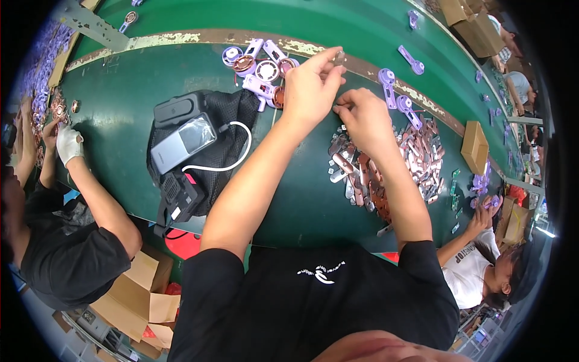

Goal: The person assembles small purple plastic casings with circular metal pieces by hand at a factory production line.

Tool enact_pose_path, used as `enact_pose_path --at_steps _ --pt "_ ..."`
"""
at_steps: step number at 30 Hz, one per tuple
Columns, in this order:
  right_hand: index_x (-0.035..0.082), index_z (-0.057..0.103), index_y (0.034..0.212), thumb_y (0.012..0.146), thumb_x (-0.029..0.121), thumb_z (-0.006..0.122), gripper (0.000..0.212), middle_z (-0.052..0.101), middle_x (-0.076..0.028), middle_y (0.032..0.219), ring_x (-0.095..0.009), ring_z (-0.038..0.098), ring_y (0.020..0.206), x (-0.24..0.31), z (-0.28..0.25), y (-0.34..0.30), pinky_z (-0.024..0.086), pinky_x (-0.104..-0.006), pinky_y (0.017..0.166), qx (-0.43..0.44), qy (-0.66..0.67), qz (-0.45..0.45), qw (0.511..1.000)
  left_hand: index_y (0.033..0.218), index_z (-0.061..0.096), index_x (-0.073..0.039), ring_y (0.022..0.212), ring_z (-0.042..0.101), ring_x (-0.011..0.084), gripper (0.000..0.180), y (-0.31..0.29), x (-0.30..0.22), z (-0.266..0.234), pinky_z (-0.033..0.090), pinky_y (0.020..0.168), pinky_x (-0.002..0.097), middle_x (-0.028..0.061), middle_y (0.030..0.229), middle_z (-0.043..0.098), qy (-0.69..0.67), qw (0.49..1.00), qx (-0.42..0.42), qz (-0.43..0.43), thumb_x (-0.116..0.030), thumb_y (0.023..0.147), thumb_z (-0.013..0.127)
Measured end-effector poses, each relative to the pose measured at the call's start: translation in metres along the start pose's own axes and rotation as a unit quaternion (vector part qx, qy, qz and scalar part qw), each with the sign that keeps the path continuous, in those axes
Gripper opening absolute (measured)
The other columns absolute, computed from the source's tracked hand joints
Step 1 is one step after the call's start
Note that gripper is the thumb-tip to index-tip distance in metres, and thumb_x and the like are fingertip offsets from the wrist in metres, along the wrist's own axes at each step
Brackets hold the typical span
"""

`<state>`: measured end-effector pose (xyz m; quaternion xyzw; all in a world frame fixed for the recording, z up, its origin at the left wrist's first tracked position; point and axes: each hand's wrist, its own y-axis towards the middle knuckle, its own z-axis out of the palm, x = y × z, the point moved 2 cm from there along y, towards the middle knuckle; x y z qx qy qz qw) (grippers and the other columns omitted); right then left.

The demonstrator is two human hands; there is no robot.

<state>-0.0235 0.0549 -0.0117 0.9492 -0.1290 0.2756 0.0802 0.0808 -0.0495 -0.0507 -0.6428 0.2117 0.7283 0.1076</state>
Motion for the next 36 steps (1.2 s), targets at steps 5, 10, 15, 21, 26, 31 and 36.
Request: enact_pose_path --at_steps 5,10,15,21,26,31,36 --pt "-0.003 0.07 0.091 0.089 0.005 0.07 0.008 0.072 -0.02 0.089 -0.039 0.071 0.089 -0.009 0.004 0.008 0.055 -0.048 0.081 0.032 -0.029 -0.016 0.999 0.134 0.068 -0.002 0.088 0.078 0.0155 0.034 -0.002 -0.001 0.001 0.063 0.079 0.0279 0.0143 0.103 0.08 0.045 0.998 0.031 -0.018 -0.004 0.1 0.065" --pt "-0.003 0.069 0.099 0.097 0.009 0.072 0.013 0.073 -0.008 0.078 -0.012 0.066 0.064 -0.016 -0.015 0.014 0.051 -0.0278 0.059 -0.022 0.205 0.133 0.969 0.123 0.073 -0.003 0.086 0.08 0.0253 0.03 -0.004 0.007 0.004 0.062 0.077 0.0354 0.0187 0.095 0.079 0.022 0.999 0.025 -0.008 -0.008 0.093 0.069" --pt "-0.005 0.064 0.105 0.099 0.004 0.071 0.013 0.072 -0.007 0.085 -0.008 0.064 0.07 -0.023 -0.016 0.021 0.051 -0.0226 0.061 -0.051 0.348 0.122 0.928 0.124 0.07 0.002 0.089 0.079 0.0235 0.029 -0.01 0.002 0.014 0.062 0.08 0.034 0.0188 0.098 0.078 0.034 0.995 0.098 -0.006 -0.004 0.096 0.065" --pt "-0.002 0.062 0.106 0.097 0.004 0.074 0.016 0.069 -0.004 0.085 -0.007 0.06 0.066 -0.022 -0.025 0.02 0.047 -0.02 0.057 -0.063 0.418 0.164 0.891 0.125 0.067 0.005 0.087 0.077 0.016 0.025 -0.01 -0.002 0.017 0.062 0.081 0.0306 0.0124 0.101 0.079 -0.108 0.982 0.15 -0.041 0.002 0.102 0.06" --pt "0.0 0.063 0.109 0.097 0.006 0.074 0.017 0.066 -0.001 0.083 -0.005 0.057 0.063 -0.043 -0.041 0.022 0.04 -0.0193 0.051 0.088 0.514 0.159 0.838 0.119 0.066 0.006 0.086 0.077 0.0186 0.02 -0.008 -0.005 0.013 0.061 0.077 0.0289 0.0135 0.1 0.077 -0.196 0.961 0.175 -0.09 -0.008 0.105 0.065" --pt "-0.001 0.069 0.118 0.096 0.016 0.075 0.029 0.073 -0.008 0.094 -0.013 0.064 0.068 -0.061 -0.079 0.035 0.05 -0.0272 0.059 -0.089 0.203 0.102 0.97 0.111 0.062 0.005 0.088 0.077 0.0215 0.016 -0.005 -0.001 0.016 0.064 0.076 0.0313 0.0166 0.101 0.076 -0.21 0.962 0.116 -0.132 -0.011 0.108 0.061" --pt "0.004 0.071 0.126 0.083 0.037 0.086 0.057 0.073 -0.02 0.113 -0.035 0.072 0.102 -0.068 -0.068 0.047 0.056 -0.0434 0.092 -0.071 -0.119 0.06 0.989 0.115 0.061 0.007 0.09 0.078 0.0239 0.017 -0.006 0.006 0.015 0.066 0.076 0.0336 0.0189 0.105 0.075 -0.2 0.958 0.108 -0.176 -0.008 0.108 0.057"
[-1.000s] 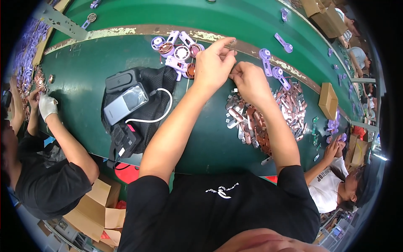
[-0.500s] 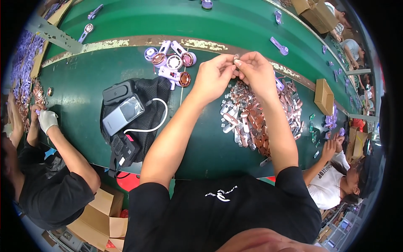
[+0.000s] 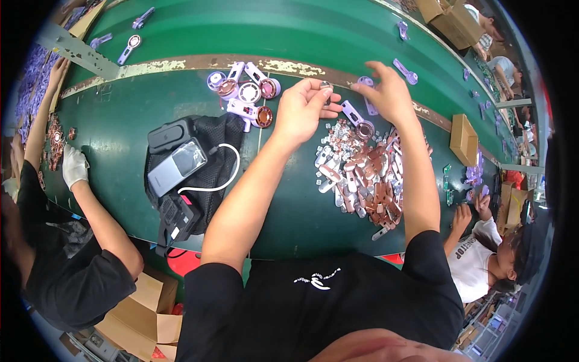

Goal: The person assembles small purple plastic casings with circular metal pieces by hand at a factory production line.

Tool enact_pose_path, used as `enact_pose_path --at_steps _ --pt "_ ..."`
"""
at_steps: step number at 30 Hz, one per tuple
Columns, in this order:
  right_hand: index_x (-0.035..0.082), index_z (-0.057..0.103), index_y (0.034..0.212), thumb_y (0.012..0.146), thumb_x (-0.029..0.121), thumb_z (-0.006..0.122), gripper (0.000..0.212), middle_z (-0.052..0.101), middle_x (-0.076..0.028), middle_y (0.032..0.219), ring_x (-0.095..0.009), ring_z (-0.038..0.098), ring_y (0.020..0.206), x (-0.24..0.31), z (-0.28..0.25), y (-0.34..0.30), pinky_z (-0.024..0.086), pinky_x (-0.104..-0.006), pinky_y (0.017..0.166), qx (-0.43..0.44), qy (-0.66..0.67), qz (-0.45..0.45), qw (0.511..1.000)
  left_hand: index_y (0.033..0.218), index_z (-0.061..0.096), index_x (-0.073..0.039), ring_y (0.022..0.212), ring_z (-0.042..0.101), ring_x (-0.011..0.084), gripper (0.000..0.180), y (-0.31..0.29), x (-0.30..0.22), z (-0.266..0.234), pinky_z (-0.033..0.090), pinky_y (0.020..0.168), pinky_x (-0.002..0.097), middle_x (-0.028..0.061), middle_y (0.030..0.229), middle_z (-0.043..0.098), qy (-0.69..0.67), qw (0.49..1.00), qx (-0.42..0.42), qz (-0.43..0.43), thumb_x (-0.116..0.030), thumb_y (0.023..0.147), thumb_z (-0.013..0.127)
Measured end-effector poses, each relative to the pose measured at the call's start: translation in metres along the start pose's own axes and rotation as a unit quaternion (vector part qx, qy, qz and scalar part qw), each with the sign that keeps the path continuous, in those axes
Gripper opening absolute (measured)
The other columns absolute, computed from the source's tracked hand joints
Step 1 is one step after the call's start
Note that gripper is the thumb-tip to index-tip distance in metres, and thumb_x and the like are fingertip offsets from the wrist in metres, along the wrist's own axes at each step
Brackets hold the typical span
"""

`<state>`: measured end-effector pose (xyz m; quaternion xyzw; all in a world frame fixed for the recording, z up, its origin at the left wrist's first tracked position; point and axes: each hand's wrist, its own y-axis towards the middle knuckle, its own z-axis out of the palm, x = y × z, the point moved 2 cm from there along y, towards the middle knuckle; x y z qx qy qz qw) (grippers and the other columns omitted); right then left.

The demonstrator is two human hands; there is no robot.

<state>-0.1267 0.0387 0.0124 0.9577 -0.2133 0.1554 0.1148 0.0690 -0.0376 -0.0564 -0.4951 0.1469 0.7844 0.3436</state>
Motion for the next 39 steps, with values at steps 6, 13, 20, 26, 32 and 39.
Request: enact_pose_path --at_steps 6,13,20,26,32,39 --pt "0.001 0.073 0.117 0.089 0.024 0.084 0.038 0.073 -0.005 0.09 -0.013 0.066 0.076 -0.012 0.005 0.016 0.054 -0.0293 0.069 0.056 0.199 0.04 0.977 0.135 0.057 0.01 0.097 0.077 0.0284 0.031 0.0 0.001 0.0 0.067 0.08 0.0345 0.0224 0.118 0.071 -0.018 0.999 0.001 -0.043 -0.006 0.109 0.053" --pt "-0.001 0.072 0.108 0.086 0.023 0.087 0.035 0.071 -0.002 0.079 -0.008 0.06 0.063 0.056 -0.003 0.016 0.051 -0.0258 0.062 0.045 0.317 -0.017 0.947 0.131 0.058 0.012 0.099 0.077 0.0318 0.037 -0.001 -0.008 -0.007 0.067 0.084 0.0372 0.0219 0.118 0.071 -0.065 0.995 0.02 -0.07 -0.018 0.114 0.044" --pt "0.0 0.072 0.101 0.083 0.026 0.087 0.035 0.067 -0.002 0.078 -0.007 0.054 0.065 0.083 0.008 0.023 0.047 -0.0281 0.06 0.049 0.178 -0.059 0.981 0.125 0.059 0.013 0.099 0.077 0.0327 0.04 0.0 -0.011 -0.008 0.066 0.088 0.0395 0.0224 0.115 0.073 -0.074 0.995 0.037 -0.063 -0.018 0.111 0.039" --pt "0.0 0.072 0.1 0.082 0.026 0.088 0.036 0.068 -0.004 0.079 -0.009 0.059 0.066 0.079 0.018 0.027 0.049 -0.0304 0.059 0.034 0.125 -0.099 0.987 0.122 0.061 0.013 0.099 0.077 0.0323 0.041 0.0 -0.009 -0.007 0.066 0.088 0.0397 0.0219 0.114 0.073 -0.076 0.995 0.041 -0.054 -0.018 0.111 0.037" --pt "-0.001 0.071 0.098 0.081 0.026 0.089 0.037 0.071 -0.009 0.083 -0.015 0.066 0.071 0.078 0.024 0.028 0.053 -0.0323 0.064 -0.007 0.104 -0.127 0.986 0.119 0.063 0.011 0.098 0.077 0.0272 0.029 -0.003 -0.006 -0.001 0.066 0.086 0.036 0.0175 0.111 0.074 -0.056 0.998 0.032 -0.023 -0.013 0.107 0.052" --pt "-0.001 0.07 0.098 0.078 0.027 0.089 0.039 0.068 -0.016 0.095 -0.033 0.071 0.085 0.094 0.018 0.008 0.057 -0.0427 0.074 -0.033 0.151 -0.091 0.984 0.117 0.065 0.005 0.097 0.075 0.0182 0.018 -0.002 -0.003 0.002 0.065 0.088 0.0326 0.0118 0.104 0.075 -0.072 0.997 -0.014 0.033 -0.006 0.102 0.066"
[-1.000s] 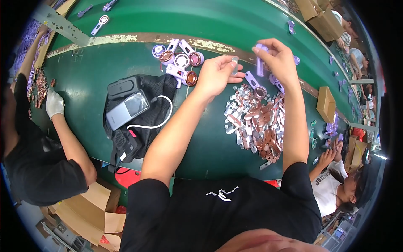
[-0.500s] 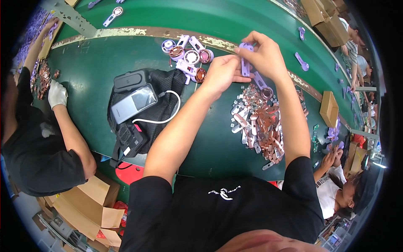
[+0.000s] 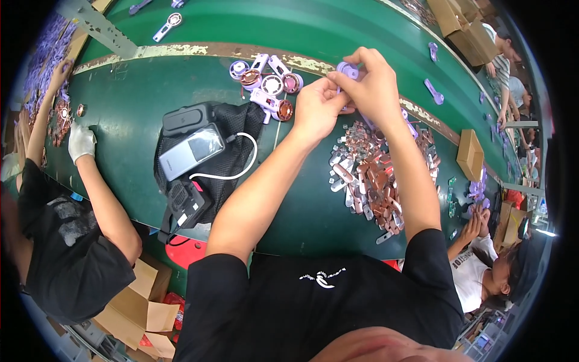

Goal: The person assembles small purple plastic casings with circular metal pieces by hand at a factory production line.

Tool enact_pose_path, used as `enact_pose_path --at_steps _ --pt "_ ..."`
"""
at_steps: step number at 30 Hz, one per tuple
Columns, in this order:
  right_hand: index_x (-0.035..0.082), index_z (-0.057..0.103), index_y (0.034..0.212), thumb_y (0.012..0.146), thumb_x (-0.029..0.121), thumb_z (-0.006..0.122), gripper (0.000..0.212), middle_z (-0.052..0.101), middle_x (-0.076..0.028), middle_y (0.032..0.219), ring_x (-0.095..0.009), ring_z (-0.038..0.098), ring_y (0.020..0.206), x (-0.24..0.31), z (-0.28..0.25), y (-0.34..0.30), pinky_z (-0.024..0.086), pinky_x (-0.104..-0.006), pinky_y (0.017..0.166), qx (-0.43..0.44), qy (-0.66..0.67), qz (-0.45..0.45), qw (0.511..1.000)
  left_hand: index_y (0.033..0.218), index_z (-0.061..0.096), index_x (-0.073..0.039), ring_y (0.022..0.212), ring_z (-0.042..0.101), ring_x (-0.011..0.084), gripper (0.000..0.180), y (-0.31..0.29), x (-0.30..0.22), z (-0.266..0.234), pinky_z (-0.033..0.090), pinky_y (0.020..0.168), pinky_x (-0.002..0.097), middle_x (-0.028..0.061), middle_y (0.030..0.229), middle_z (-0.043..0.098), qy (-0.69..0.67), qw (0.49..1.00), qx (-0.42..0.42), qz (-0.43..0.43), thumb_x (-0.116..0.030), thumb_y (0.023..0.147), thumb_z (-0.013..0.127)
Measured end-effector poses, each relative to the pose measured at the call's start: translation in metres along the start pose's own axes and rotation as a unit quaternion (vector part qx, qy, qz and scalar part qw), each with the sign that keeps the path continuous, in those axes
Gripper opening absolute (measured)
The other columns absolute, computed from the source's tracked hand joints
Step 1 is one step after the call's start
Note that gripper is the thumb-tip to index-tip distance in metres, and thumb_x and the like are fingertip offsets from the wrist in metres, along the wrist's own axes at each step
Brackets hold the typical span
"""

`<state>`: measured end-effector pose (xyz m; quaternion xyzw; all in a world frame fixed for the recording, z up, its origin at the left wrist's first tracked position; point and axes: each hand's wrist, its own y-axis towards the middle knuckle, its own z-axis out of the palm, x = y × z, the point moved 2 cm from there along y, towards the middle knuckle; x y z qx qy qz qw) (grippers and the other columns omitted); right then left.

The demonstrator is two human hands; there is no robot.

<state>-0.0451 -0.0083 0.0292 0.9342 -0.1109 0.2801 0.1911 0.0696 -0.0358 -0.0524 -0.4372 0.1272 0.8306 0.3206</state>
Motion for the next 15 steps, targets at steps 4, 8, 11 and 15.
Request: enact_pose_path --at_steps 4,8,11,15 --pt "0.0 0.066 0.101 0.081 0.019 0.086 0.034 0.065 -0.017 0.1 -0.037 0.071 0.085 0.013 -0.003 -0.014 0.058 -0.0453 0.074 -0.068 -0.064 -0.074 0.993 0.115 0.072 0.002 0.095 0.073 0.013 0.019 -0.003 0.002 -0.003 0.059 0.084 0.0302 0.0081 0.099 0.078 0.298 0.947 -0.086 0.084 -0.006 0.099 0.068" --pt "0.002 0.064 0.101 0.082 0.019 0.083 0.033 0.066 -0.018 0.1 -0.038 0.071 0.082 0.018 -0.007 -0.021 0.058 -0.0472 0.072 -0.102 -0.073 -0.098 0.987 0.099 0.074 -0.001 0.088 0.067 0.036 0.013 -0.006 -0.013 -0.006 0.054 0.079 0.0458 0.0164 0.087 0.072 0.426 0.872 -0.124 0.206 -0.006 0.086 0.073" --pt "0.0 0.067 0.093 0.081 0.022 0.081 0.029 0.072 -0.017 0.09 -0.033 0.072 0.077 0.005 -0.011 -0.012 0.058 -0.0423 0.07 -0.016 0.023 -0.018 0.999 0.099 0.074 -0.001 0.095 0.067 0.0351 0.015 -0.006 -0.018 -0.005 0.055 0.083 0.045 0.0156 0.091 0.072 0.458 0.835 -0.092 0.291 -0.005 0.085 0.075" --pt "0.0 0.069 0.084 0.082 0.02 0.083 0.024 0.068 -0.004 0.076 -0.009 0.064 0.073 -0.018 -0.028 -0.003 0.052 -0.0287 0.064 0.11 0.172 0.055 0.977 0.107 0.073 0.0 0.101 0.069 0.0322 0.02 -0.009 -0.021 0.006 0.056 0.087 0.0414 0.0148 0.105 0.073 0.419 0.85 -0.009 0.32 -0.006 0.089 0.078"
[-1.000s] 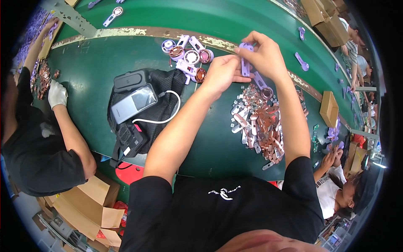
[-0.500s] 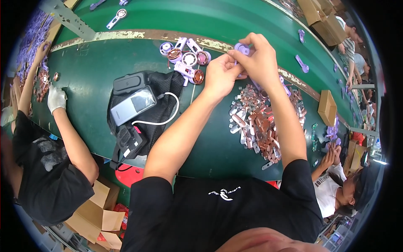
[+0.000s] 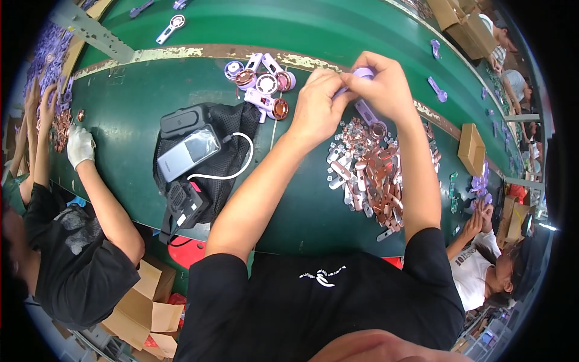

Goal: The person assembles small purple plastic casings with circular metal pieces by hand at a factory production line.

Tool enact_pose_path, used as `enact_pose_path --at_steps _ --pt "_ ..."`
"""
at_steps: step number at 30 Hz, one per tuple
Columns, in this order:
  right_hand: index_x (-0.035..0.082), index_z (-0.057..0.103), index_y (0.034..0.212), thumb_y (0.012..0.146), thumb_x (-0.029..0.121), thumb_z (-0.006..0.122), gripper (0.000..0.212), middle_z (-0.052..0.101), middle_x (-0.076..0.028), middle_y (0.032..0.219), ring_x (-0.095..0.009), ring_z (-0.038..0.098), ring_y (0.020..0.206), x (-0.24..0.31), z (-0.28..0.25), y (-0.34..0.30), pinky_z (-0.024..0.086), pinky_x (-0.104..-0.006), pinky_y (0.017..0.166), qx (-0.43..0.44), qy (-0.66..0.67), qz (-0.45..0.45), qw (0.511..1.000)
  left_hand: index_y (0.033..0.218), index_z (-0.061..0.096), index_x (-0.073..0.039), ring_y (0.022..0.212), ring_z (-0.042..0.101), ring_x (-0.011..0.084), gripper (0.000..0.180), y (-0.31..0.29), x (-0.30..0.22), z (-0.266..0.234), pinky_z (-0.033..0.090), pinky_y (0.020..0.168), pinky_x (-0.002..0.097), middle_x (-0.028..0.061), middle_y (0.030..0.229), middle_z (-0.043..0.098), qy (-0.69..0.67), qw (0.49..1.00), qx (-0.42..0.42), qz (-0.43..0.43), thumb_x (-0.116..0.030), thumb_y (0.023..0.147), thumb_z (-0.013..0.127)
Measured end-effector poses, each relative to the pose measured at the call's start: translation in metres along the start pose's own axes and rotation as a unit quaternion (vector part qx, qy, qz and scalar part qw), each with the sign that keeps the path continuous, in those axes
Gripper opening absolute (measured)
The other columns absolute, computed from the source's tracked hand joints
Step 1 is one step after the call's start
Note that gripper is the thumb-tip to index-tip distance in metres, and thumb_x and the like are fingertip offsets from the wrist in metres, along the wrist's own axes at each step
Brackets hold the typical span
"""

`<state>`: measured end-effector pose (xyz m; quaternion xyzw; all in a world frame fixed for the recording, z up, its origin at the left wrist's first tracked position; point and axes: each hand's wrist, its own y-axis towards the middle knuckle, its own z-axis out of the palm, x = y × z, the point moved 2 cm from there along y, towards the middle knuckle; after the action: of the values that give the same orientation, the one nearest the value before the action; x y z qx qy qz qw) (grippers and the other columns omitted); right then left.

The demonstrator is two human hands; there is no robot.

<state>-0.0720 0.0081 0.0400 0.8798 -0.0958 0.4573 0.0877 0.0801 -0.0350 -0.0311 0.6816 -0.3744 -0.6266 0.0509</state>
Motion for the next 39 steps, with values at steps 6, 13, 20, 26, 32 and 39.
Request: enact_pose_path --at_steps 6,13,20,26,32,39 --pt "0.0 0.066 0.084 0.081 0.017 0.083 0.025 0.066 -0.006 0.078 -0.017 0.063 0.071 -0.001 0.004 -0.014 0.05 -0.0324 0.064 -0.053 -0.067 -0.062 0.994 0.105 0.072 0.0 0.098 0.068 0.0302 0.02 -0.002 0.006 0.008 0.055 0.084 0.0395 0.0136 0.101 0.071 0.038 0.998 0.006 -0.042 -0.005 0.086 0.078" --pt "0.0 0.065 0.085 0.081 0.023 0.082 0.028 0.064 -0.014 0.082 -0.029 0.066 0.074 0.018 0.02 -0.026 0.052 -0.0407 0.068 -0.156 -0.196 -0.142 0.958 0.107 0.069 -0.001 0.074 0.069 0.0297 0.023 -0.008 0.011 0.007 0.056 0.07 0.0393 0.0138 0.089 0.07 0.088 0.995 -0.025 -0.046 -0.006 0.086 0.077" --pt "-0.004 0.071 0.1 0.094 0.025 0.08 0.031 0.074 -0.008 0.085 -0.009 0.069 0.073 -0.074 -0.035 0.051 0.053 -0.0243 0.061 -0.226 0.124 0.07 0.964 0.128 0.061 0.0 0.083 0.068 0.0205 0.048 -0.008 0.02 0.008 0.058 0.074 0.0363 0.0118 0.105 0.069 0.087 0.99 0.003 -0.113 -0.023 0.092 0.081" --pt "-0.003 0.07 0.12 0.091 0.035 0.077 0.048 0.075 -0.019 0.103 -0.029 0.073 0.099 -0.117 -0.043 0.047 0.056 -0.0393 0.09 -0.215 -0.214 0.077 0.95 0.11 0.072 -0.004 0.09 0.069 0.027 0.022 -0.016 0.029 0.006 0.056 0.08 0.0388 0.0109 0.103 0.069 0.111 0.991 0.021 -0.068 -0.013 0.09 0.076" --pt "0.002 0.074 0.105 0.091 0.017 0.074 0.021 0.074 -0.009 0.094 -0.014 0.066 0.08 -0.051 -0.041 -0.043 0.053 -0.0307 0.073 -0.094 -0.158 0.051 0.982 0.096 0.077 -0.007 0.098 0.068 0.0288 0.01 -0.01 0.023 0.004 0.054 0.085 0.0401 0.0093 0.1 0.069 0.102 0.99 0.081 -0.054 -0.01 0.087 0.075" --pt "0.004 0.073 0.103 0.084 -0.002 0.074 0.019 0.067 -0.01 0.097 -0.029 0.067 0.089 -0.01 -0.018 -0.136 0.054 -0.0387 0.08 0.142 -0.155 -0.007 0.978 0.095 0.078 -0.008 0.096 0.066 0.0288 0.01 -0.011 0.024 0.006 0.053 0.085 0.0404 0.0073 0.096 0.069 0.136 0.988 0.061 -0.05 -0.015 0.088 0.074"
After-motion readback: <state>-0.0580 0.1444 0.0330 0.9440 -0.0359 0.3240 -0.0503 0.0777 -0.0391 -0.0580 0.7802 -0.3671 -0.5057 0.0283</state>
